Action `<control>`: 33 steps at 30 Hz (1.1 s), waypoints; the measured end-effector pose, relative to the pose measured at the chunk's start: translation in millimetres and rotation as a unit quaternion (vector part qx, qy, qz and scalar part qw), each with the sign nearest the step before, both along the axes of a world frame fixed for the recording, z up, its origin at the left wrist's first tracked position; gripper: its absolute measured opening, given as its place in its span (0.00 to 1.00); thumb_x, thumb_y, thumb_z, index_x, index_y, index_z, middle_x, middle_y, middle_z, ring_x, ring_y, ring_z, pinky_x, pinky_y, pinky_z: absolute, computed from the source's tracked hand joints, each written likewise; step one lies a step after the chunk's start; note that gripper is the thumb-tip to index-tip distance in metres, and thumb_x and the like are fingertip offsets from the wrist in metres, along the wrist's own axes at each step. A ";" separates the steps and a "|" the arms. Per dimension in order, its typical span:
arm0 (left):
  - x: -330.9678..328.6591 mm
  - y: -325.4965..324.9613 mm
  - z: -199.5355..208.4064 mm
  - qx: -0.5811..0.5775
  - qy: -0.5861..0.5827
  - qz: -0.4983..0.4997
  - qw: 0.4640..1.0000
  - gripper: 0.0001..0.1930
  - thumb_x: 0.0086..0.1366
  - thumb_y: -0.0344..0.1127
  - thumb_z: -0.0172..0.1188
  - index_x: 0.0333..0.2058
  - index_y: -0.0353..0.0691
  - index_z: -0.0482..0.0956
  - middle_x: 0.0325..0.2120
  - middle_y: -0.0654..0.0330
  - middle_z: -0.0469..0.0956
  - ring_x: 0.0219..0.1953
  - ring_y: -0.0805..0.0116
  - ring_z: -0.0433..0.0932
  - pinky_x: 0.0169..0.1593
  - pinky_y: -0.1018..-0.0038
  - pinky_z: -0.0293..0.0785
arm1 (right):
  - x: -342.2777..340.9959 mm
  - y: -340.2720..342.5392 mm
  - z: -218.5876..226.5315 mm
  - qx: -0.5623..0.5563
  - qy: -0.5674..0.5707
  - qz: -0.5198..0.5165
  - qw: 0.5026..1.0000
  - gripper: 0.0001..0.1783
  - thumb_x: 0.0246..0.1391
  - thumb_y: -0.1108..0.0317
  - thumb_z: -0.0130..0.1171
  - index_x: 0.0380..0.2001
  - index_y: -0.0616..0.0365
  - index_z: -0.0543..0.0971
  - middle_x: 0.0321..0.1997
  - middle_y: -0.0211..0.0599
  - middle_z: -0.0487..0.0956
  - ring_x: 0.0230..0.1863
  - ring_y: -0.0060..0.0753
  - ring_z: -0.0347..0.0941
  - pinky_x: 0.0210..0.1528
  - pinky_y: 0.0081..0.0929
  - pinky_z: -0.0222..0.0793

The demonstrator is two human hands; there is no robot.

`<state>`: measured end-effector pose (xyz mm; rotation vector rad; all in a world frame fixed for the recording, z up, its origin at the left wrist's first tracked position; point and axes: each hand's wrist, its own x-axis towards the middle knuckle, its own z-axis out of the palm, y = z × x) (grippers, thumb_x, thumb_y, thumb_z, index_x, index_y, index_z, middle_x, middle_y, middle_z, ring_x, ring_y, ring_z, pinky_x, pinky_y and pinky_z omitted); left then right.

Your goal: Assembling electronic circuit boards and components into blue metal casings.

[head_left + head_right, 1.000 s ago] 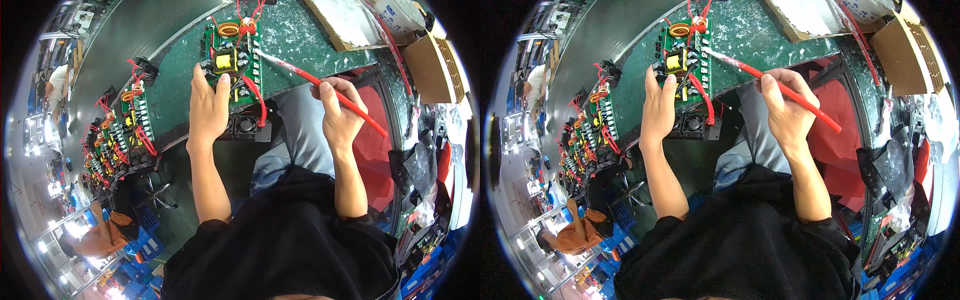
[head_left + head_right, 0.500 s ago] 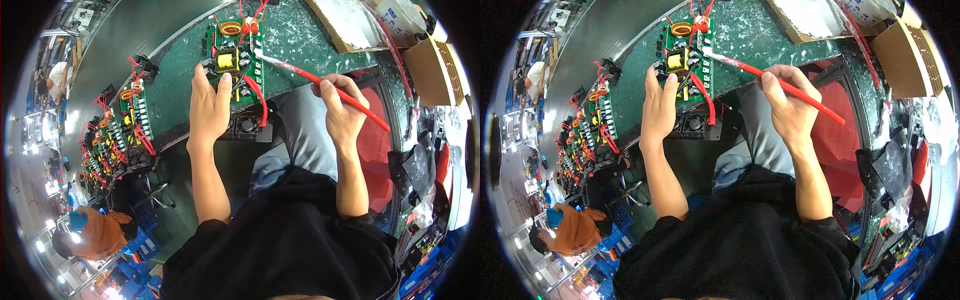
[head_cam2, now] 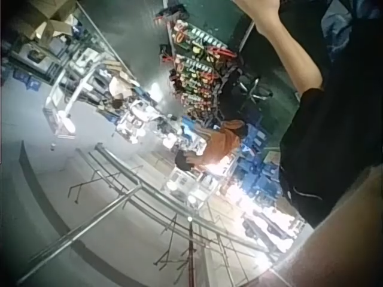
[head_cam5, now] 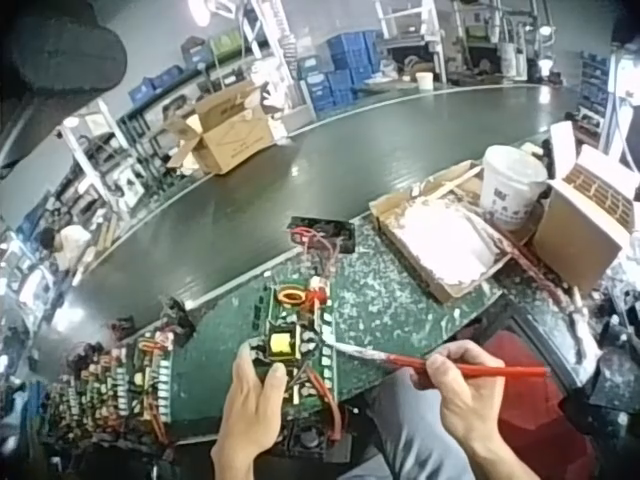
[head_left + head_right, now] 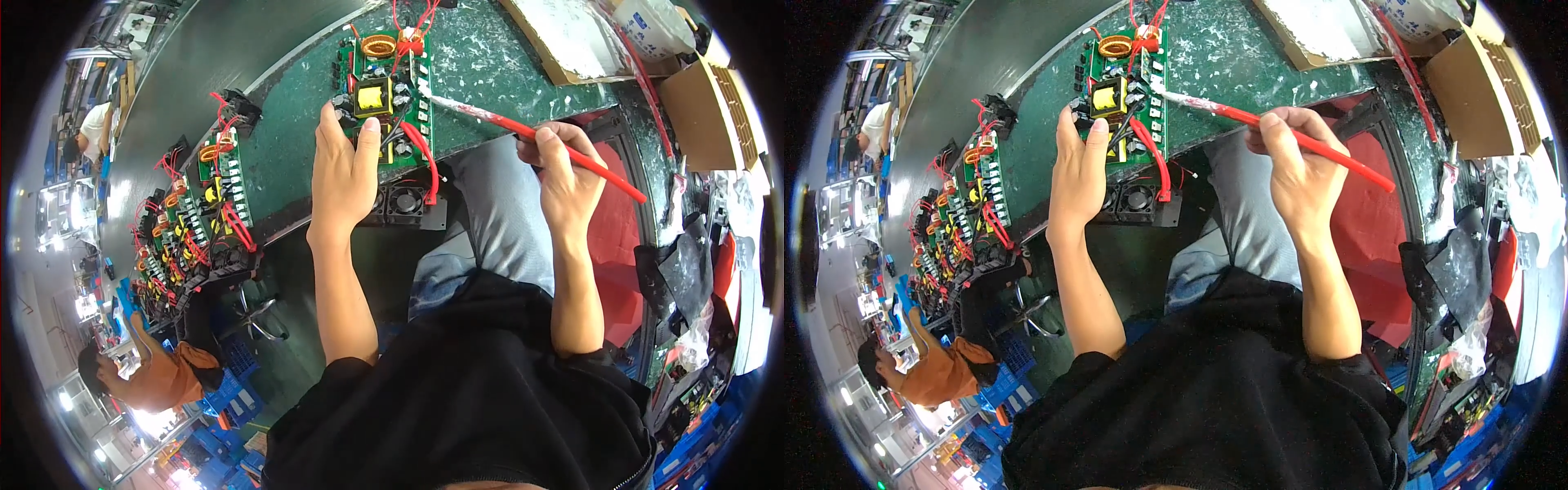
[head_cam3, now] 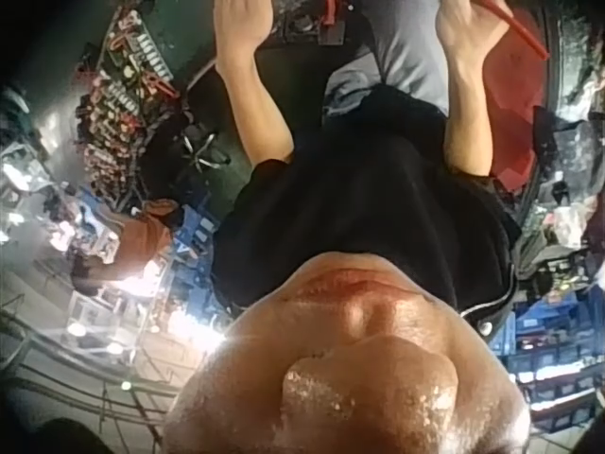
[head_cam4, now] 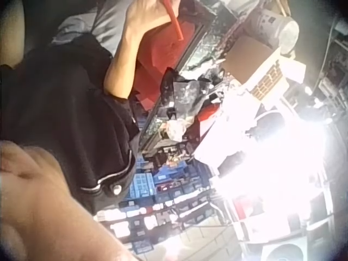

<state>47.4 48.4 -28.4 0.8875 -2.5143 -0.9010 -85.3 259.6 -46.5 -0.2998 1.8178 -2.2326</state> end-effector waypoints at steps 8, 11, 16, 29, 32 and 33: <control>-0.8 3.1 0.8 0.008 -0.008 0.004 1.000 0.36 0.72 0.54 0.43 0.62 0.24 0.51 0.56 0.32 0.62 0.59 0.37 0.63 0.61 0.57 0.60 | -3.1 0.9 -3.3 -0.023 -0.040 -0.016 0.999 0.10 0.61 0.69 0.56 0.36 0.67 0.76 0.30 0.40 0.80 0.30 0.28 0.80 0.36 0.24 0.77; -0.6 3.4 1.4 0.009 -0.015 0.009 1.000 0.36 0.72 0.54 0.43 0.62 0.24 0.51 0.56 0.32 0.62 0.59 0.37 0.63 0.61 0.57 0.59 | -5.3 2.3 -0.4 0.000 -0.044 -0.020 0.999 0.10 0.61 0.68 0.56 0.36 0.67 0.76 0.31 0.40 0.80 0.31 0.29 0.79 0.36 0.25 0.77; 0.0 2.4 3.1 0.008 -0.013 0.007 1.000 0.37 0.71 0.55 0.43 0.62 0.23 0.51 0.57 0.31 0.61 0.59 0.36 0.62 0.62 0.57 0.59 | -3.4 0.1 3.6 -0.018 -0.062 -0.027 0.998 0.11 0.61 0.68 0.54 0.37 0.69 0.75 0.31 0.42 0.80 0.32 0.30 0.79 0.37 0.26 0.77; -0.1 3.9 2.4 0.000 -0.008 0.003 1.000 0.38 0.72 0.54 0.43 0.62 0.21 0.50 0.58 0.31 0.59 0.61 0.36 0.61 0.63 0.58 0.58 | -3.2 0.9 -2.8 -0.014 -0.077 -0.026 0.997 0.12 0.61 0.68 0.54 0.38 0.69 0.75 0.30 0.42 0.80 0.31 0.29 0.78 0.36 0.26 0.77; 0.5 2.3 0.5 0.003 -0.006 0.001 1.000 0.37 0.72 0.54 0.43 0.62 0.21 0.50 0.58 0.31 0.60 0.61 0.36 0.61 0.63 0.58 0.58 | -2.7 6.7 -2.8 -0.016 -0.060 -0.052 0.997 0.11 0.61 0.68 0.55 0.38 0.68 0.75 0.30 0.41 0.79 0.31 0.30 0.78 0.36 0.26 0.77; 0.4 1.9 0.0 0.008 -0.006 0.000 1.000 0.37 0.72 0.54 0.43 0.62 0.21 0.50 0.57 0.31 0.60 0.61 0.36 0.61 0.63 0.58 0.58 | -1.9 9.2 -3.2 -0.020 -0.060 -0.061 0.996 0.11 0.61 0.68 0.55 0.37 0.68 0.75 0.30 0.40 0.79 0.31 0.30 0.78 0.36 0.26 0.77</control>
